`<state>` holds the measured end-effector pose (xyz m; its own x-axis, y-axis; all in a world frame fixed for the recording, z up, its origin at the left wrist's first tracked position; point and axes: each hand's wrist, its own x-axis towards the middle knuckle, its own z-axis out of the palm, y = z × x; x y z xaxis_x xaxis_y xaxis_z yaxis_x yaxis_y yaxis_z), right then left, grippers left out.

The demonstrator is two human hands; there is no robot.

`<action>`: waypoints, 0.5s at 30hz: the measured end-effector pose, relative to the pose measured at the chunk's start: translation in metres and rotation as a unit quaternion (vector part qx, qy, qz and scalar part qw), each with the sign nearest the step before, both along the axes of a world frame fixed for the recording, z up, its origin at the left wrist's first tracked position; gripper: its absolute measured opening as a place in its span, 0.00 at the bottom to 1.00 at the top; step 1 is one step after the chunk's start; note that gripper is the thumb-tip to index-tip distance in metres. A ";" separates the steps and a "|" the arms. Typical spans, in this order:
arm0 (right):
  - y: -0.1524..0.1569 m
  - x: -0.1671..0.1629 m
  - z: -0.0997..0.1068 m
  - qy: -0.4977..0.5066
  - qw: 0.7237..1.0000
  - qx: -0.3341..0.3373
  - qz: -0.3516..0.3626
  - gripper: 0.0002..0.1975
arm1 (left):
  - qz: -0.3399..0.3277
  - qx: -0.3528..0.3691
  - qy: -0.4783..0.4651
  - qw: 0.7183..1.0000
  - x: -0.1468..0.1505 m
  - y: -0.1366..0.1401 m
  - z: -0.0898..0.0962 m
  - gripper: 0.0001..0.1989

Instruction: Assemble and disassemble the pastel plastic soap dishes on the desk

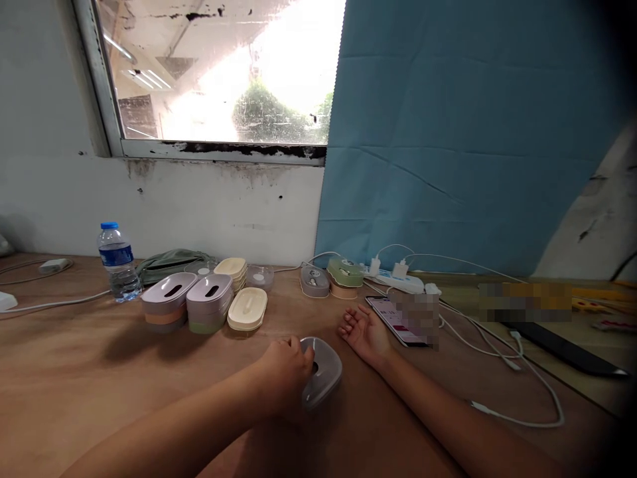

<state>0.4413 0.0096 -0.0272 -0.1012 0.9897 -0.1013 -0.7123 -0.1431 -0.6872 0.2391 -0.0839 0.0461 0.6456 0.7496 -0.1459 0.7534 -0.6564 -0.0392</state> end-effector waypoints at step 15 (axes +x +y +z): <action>-0.005 -0.006 0.001 -0.108 0.992 0.066 0.002 0.08 | 0.193 0.013 -0.192 0.962 0.000 0.043 -0.021 0.29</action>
<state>0.4348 0.0047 -0.0265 -0.0946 0.9955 0.0086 -0.5455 -0.0446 -0.8369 0.2388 -0.0407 0.0247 0.3211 0.9444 0.0703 0.9029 -0.3277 0.2780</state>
